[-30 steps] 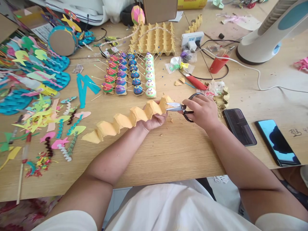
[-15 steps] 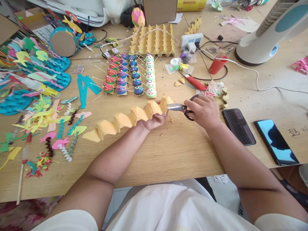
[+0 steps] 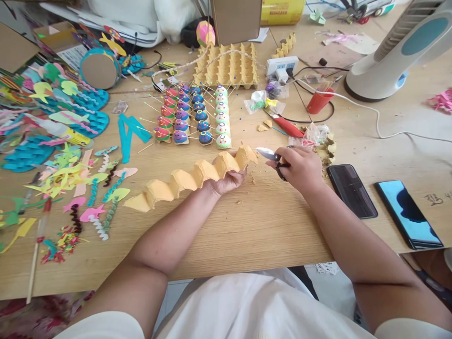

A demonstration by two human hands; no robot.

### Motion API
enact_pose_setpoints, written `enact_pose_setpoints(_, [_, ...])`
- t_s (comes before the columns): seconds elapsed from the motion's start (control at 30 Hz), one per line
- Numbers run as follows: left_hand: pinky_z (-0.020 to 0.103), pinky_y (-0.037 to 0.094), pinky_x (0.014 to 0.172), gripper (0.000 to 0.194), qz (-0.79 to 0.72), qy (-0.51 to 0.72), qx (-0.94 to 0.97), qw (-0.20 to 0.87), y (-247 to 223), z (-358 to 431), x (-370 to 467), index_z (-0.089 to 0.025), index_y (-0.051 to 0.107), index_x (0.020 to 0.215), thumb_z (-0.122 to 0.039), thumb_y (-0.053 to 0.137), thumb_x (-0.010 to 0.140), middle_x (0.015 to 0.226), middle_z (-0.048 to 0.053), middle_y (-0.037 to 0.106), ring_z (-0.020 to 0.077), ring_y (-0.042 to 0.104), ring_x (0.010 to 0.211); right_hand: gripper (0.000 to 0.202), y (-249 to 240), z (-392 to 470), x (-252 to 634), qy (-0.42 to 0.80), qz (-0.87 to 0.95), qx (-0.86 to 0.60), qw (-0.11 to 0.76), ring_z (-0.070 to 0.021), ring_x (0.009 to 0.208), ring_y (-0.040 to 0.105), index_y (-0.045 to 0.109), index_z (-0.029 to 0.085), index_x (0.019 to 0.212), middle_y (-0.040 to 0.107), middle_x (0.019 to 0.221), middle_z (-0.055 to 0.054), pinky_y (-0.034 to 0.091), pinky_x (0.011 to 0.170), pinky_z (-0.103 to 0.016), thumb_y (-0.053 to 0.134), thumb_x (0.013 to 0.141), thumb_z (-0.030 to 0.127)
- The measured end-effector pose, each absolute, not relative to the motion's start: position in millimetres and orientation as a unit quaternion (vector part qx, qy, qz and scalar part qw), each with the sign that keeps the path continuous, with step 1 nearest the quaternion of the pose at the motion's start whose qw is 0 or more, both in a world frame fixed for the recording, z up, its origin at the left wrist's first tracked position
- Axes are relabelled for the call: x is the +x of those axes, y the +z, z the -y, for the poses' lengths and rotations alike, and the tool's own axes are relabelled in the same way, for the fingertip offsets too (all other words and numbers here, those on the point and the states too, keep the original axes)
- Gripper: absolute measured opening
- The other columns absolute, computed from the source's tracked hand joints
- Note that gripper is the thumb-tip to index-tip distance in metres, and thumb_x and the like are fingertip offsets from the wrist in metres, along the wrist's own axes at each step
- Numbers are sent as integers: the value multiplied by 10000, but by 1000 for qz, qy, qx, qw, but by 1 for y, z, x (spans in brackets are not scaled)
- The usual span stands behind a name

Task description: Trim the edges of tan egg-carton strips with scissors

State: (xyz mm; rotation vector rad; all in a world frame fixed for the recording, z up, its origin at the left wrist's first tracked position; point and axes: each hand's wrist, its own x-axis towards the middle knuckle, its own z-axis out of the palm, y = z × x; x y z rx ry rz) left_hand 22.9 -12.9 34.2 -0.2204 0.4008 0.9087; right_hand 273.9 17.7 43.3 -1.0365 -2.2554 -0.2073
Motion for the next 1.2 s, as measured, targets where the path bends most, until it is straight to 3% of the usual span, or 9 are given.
enact_pose_setpoints(0.2, [134, 420, 378, 202, -184, 425, -106, 880, 35, 14, 24, -190, 652, 874, -280, 507, 983, 574, -1, 528, 91, 507, 428, 376, 44, -15, 268, -15, 865, -379, 330, -224, 731, 617, 654, 217, 1004, 689, 752, -50, 404, 654, -317, 606, 943, 584])
enact_pose_setpoints(0.4, [135, 406, 372, 228, -218, 436, -103, 867, 36, 15, 26, -193, 654, 851, -312, 510, 981, 573, 8, 541, 91, 500, 427, 206, 38, -15, 267, 47, 846, -417, 329, -197, 703, 615, 658, 226, 1074, 710, 812, -42, 401, 625, -297, 607, 965, 393])
enact_pose_setpoints(0.57, [141, 418, 380, 259, -204, 428, -103, 874, 34, 13, 25, -191, 652, 867, -322, 477, 1004, 571, 10, 547, 97, 508, 434, 195, 44, -10, 265, 63, 850, -394, 343, -212, 803, 625, 649, 245, 1089, 704, 894, -40, 449, 726, -324, 649, 901, 295])
enact_pose_setpoints(0.77, [168, 449, 395, 279, -225, 432, -67, 871, 40, 11, 29, -166, 668, 930, -338, 462, 1004, 701, 74, 671, 117, 562, 479, 412, 54, 2, 257, 44, 885, -323, 331, -265, 906, 611, 577, 198, 1237, 687, 991, -88, 474, 823, -397, 675, 861, 335])
enact_pose_setpoints(0.9, [195, 423, 361, 292, -252, 426, -35, 868, 41, 8, 34, -145, 671, 959, -374, 493, 986, 660, 77, 669, 130, 550, 427, 406, 51, 5, 257, 29, 924, -266, 273, -254, 857, 623, 592, 200, 1261, 716, 934, -79, 476, 761, -368, 655, 906, 387])
enact_pose_setpoints(1.1, [210, 429, 368, 293, -262, 481, -50, 835, 39, 7, 36, -164, 668, 994, -396, 490, 983, 657, 49, 684, 119, 542, 391, 374, 48, 5, 257, -3, 928, -266, 260, -220, 789, 643, 620, 197, 1237, 740, 871, -63, 438, 677, -316, 618, 964, 453])
enact_pose_setpoints(1.2, [222, 463, 395, 308, -265, 483, -49, 833, 38, 8, 35, -167, 669, 997, -401, 470, 986, 670, 56, 689, 147, 608, 454, 347, 47, 5, 257, -4, 927, -286, 243, -218, 804, 658, 632, 196, 1233, 749, 889, -69, 424, 665, -307, 606, 978, 430])
